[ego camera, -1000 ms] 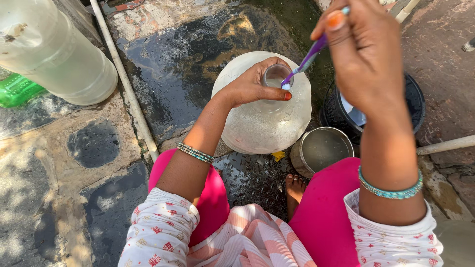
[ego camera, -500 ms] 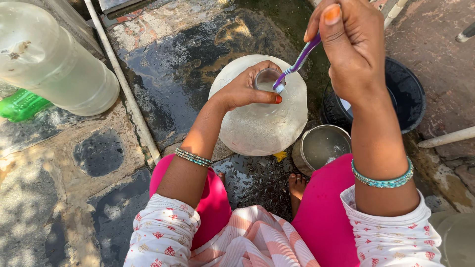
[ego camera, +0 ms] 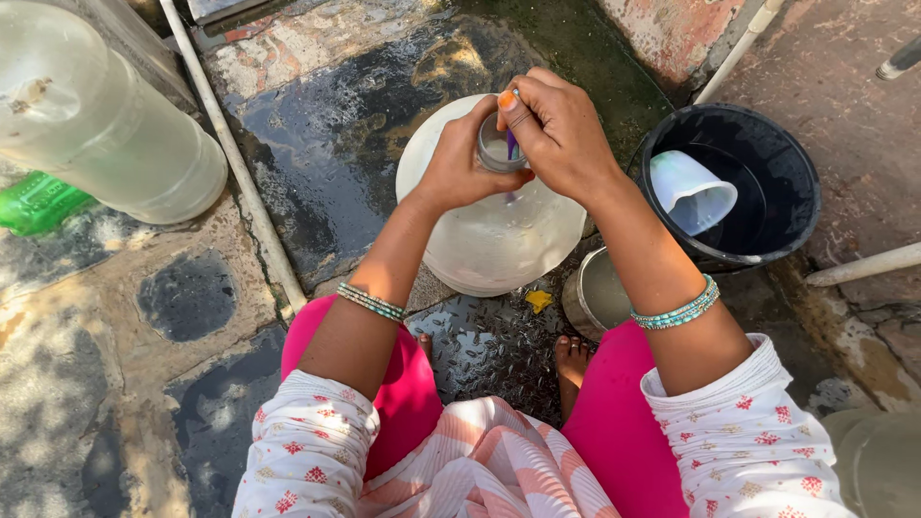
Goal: The person pours water from a large plastic bottle into a smaller jar, then uses a toothbrush to scrub the inside of the jar. They rinse the jar with water from a metal pot and continue scrubbing the interior with the toothbrush.
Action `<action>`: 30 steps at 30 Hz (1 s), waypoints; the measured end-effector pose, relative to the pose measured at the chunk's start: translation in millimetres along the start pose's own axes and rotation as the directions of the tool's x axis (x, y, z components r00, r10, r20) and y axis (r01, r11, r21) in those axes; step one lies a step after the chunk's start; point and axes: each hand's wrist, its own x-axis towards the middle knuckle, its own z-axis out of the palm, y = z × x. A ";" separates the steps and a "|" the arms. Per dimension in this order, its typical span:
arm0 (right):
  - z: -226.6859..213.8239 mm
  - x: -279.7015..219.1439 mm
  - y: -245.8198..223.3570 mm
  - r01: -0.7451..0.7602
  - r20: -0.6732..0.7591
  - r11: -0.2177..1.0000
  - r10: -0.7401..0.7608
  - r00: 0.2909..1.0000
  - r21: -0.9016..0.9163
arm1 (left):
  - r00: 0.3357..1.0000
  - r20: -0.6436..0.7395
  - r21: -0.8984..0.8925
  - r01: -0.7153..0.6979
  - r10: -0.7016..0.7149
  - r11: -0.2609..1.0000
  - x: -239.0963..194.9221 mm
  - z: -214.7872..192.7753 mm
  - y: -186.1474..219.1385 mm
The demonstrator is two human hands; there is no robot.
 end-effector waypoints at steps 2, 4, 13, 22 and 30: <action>0.6 0.8 -3.2 0.013 0.006 1.000 -0.013 1.000 -0.021 | 0.991 0.123 -0.003 -0.046 0.046 0.999 6.1 -8.8 -7.3; 3.1 0.4 -3.9 0.029 0.016 0.998 -0.028 0.999 -0.052 | 0.975 0.224 -0.012 0.008 -0.005 1.000 8.9 -13.5 -13.6; -9.1 6.6 -20.1 0.011 -0.082 0.992 -0.021 0.996 -0.124 | 0.925 0.369 -0.446 0.260 -0.089 0.857 11.3 -1.0 -14.9; -43.9 -5.9 -61.1 0.047 -0.281 0.988 -0.087 0.956 -0.145 | 0.919 0.385 -0.349 0.230 -0.085 0.908 10.6 -2.5 -9.7; -14.3 3.0 -33.0 0.067 -0.142 0.987 -0.088 0.986 -0.149 | 0.921 0.352 -0.377 0.303 -0.167 0.875 12.8 -3.4 -12.0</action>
